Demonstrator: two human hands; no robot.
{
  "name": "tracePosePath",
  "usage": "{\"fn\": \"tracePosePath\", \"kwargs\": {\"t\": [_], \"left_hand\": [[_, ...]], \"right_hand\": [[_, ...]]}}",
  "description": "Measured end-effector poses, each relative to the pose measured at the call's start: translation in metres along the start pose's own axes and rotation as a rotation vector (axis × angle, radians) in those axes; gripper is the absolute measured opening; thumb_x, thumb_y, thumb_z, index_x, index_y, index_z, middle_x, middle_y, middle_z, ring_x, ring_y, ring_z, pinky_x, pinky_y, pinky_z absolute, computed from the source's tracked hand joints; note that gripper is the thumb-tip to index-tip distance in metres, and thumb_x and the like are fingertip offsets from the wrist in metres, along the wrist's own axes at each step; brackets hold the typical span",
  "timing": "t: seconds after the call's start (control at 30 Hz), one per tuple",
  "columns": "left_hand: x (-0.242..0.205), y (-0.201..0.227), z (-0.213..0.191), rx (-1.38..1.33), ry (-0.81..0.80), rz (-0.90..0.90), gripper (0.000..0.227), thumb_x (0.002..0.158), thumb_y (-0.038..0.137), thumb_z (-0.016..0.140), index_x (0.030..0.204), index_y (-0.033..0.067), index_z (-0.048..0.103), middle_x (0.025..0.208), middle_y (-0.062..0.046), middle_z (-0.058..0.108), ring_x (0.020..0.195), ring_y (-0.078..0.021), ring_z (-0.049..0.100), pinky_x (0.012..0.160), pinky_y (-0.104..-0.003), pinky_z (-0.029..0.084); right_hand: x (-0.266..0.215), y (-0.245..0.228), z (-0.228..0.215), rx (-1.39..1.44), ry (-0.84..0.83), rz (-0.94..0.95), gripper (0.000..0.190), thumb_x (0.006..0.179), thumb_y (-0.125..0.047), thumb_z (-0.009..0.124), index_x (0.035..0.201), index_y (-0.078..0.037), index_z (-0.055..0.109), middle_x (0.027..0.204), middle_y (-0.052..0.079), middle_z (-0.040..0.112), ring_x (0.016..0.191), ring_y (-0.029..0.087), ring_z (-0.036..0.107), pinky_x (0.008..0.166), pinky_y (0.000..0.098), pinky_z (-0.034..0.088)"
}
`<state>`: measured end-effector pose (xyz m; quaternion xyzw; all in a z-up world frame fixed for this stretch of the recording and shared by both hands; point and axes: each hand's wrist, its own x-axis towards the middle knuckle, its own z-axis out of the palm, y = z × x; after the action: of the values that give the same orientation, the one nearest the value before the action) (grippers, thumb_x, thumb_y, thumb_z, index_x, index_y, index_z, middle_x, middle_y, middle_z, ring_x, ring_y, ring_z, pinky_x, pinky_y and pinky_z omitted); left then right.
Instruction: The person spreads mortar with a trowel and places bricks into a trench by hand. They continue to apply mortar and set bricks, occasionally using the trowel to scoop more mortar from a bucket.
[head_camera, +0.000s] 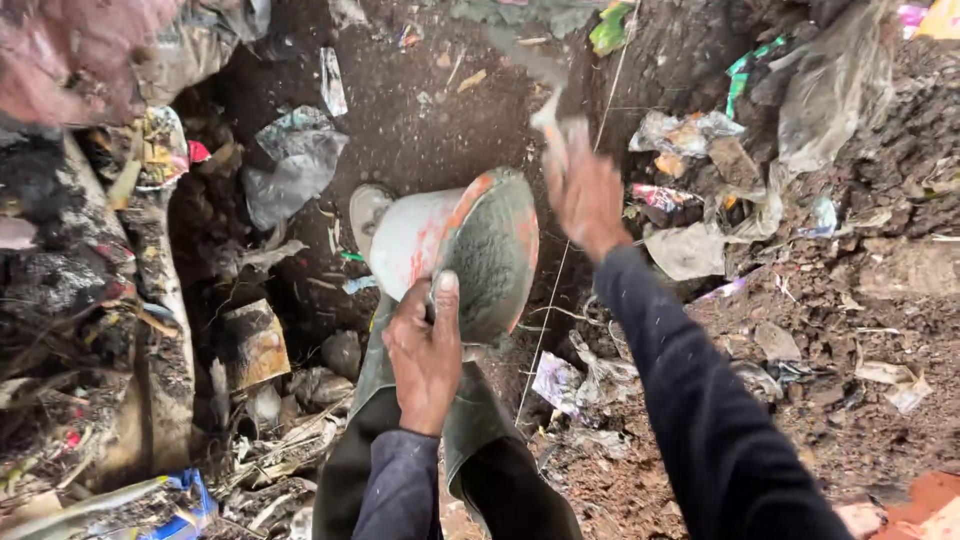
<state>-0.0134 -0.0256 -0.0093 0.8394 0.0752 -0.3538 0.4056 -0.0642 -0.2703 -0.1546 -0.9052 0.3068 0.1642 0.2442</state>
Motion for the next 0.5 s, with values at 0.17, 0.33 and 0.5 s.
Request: {"fn": "tracePosePath", "kwargs": {"t": [0.17,0.33,0.5], "left_hand": [[-0.033,-0.017,-0.002,-0.19,0.011,-0.055,0.045,0.105,0.041,0.058,0.111,-0.0016,0.07,0.078,-0.003,0.061,0.067,-0.0103,0.057,0.056,-0.032,0.054],[-0.09,0.005,-0.035,-0.214,0.052,-0.137,0.04,0.105,0.04,0.056,0.098,0.0035,0.071,0.068,0.005,0.052,0.059,-0.0044,0.047,0.051,-0.026,0.04],[-0.125,0.032,-0.051,-0.261,0.145,-0.125,0.045,0.106,0.04,0.053,0.072,0.0106,0.049,0.058,0.007,0.043,0.049,-0.0063,0.041,0.044,-0.028,0.033]], "right_hand": [[-0.123,0.065,0.072,0.14,-0.037,0.13,0.027,0.104,-0.026,0.056,0.104,-0.002,0.067,0.083,0.02,0.073,0.068,0.037,0.072,0.057,0.0471,0.057],[-0.219,0.054,0.078,0.159,0.193,-0.151,0.038,0.101,-0.015,0.055,0.126,0.013,0.061,0.113,0.037,0.066,0.083,0.046,0.067,0.072,0.049,0.058],[-0.265,0.093,0.181,0.194,-0.137,0.192,0.021,0.099,-0.017,0.061,0.106,0.002,0.064,0.086,0.024,0.063,0.077,0.04,0.065,0.066,0.0487,0.05]]}}
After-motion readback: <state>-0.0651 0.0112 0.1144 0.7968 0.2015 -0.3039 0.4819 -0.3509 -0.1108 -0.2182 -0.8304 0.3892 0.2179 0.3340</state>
